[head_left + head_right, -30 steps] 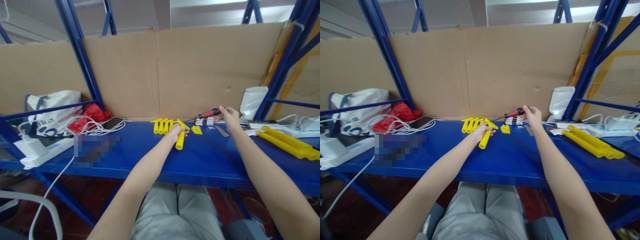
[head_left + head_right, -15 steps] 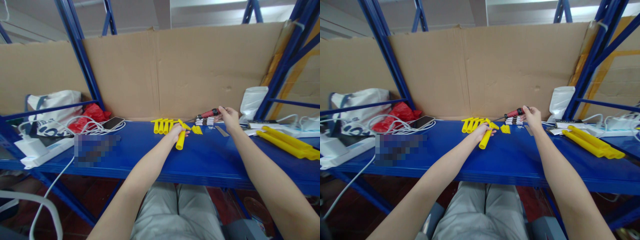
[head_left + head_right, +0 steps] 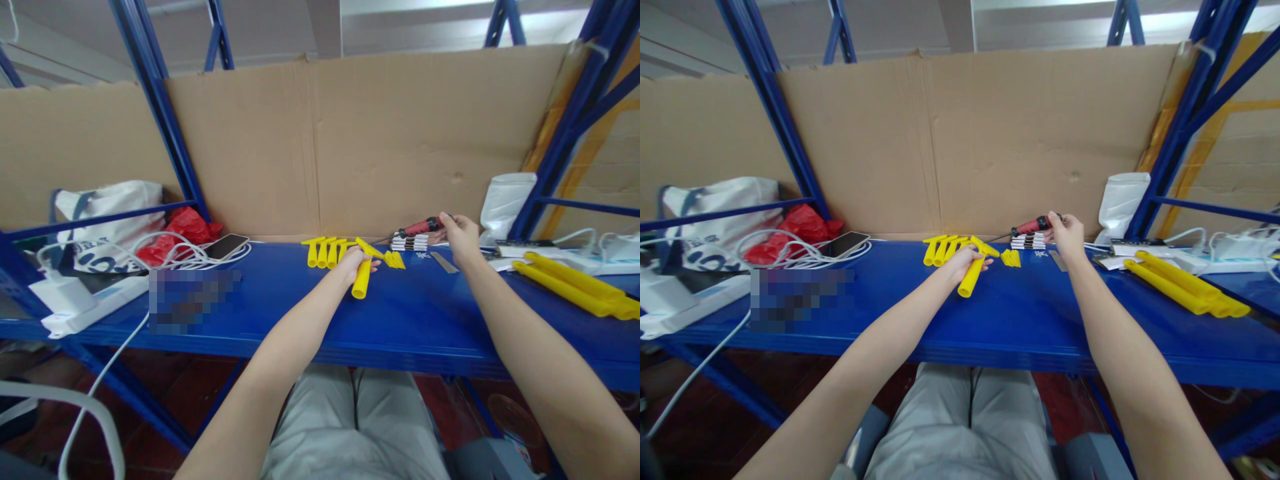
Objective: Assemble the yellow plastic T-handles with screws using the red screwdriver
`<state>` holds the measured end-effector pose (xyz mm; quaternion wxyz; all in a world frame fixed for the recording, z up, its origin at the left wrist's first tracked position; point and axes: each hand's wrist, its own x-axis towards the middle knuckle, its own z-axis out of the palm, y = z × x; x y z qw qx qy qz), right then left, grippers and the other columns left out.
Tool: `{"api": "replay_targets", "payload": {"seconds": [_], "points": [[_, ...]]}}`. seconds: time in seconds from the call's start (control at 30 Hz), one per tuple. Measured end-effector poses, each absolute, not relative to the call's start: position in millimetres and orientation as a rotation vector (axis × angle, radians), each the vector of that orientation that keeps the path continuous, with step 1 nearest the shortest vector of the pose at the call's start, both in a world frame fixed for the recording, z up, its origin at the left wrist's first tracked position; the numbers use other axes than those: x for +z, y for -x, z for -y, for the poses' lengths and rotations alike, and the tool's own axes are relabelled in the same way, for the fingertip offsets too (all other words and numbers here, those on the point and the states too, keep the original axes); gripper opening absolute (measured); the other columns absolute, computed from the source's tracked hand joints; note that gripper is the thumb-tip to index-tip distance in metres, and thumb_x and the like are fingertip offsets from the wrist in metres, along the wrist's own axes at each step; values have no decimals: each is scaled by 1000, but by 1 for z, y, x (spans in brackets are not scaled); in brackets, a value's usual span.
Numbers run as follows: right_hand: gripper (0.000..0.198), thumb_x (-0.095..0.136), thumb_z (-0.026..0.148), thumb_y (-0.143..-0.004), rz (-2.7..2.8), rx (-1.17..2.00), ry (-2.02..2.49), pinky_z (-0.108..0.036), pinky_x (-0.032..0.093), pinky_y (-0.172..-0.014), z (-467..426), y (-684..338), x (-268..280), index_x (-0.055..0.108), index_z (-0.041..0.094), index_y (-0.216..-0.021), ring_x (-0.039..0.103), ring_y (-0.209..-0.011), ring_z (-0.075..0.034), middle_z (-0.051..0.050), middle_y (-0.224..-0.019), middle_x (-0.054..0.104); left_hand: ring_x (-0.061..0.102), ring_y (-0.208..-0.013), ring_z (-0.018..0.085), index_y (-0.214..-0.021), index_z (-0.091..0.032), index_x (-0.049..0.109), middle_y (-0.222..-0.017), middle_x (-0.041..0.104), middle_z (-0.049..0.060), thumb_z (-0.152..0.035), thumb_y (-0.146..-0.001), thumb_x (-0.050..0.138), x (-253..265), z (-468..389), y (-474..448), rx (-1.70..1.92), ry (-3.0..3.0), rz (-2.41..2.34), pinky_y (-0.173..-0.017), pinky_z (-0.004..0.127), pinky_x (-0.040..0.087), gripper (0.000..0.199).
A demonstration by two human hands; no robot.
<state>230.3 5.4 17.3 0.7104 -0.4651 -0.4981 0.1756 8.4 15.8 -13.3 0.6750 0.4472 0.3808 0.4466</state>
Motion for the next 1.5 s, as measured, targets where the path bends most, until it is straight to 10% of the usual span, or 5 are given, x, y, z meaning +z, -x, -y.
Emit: {"api": "replay_targets", "payload": {"seconds": [1.5], "points": [[34,54,55,-73,1414,143,944,-27,38,-46,11,-223,22,45,22,-75,46,-44,-12,4,-50,49,64,-64,13,-110,-15,42,-104,59,12,6,-76,39,-4,-8,-5,999,-917,-810,-46,19,48,40]]}}
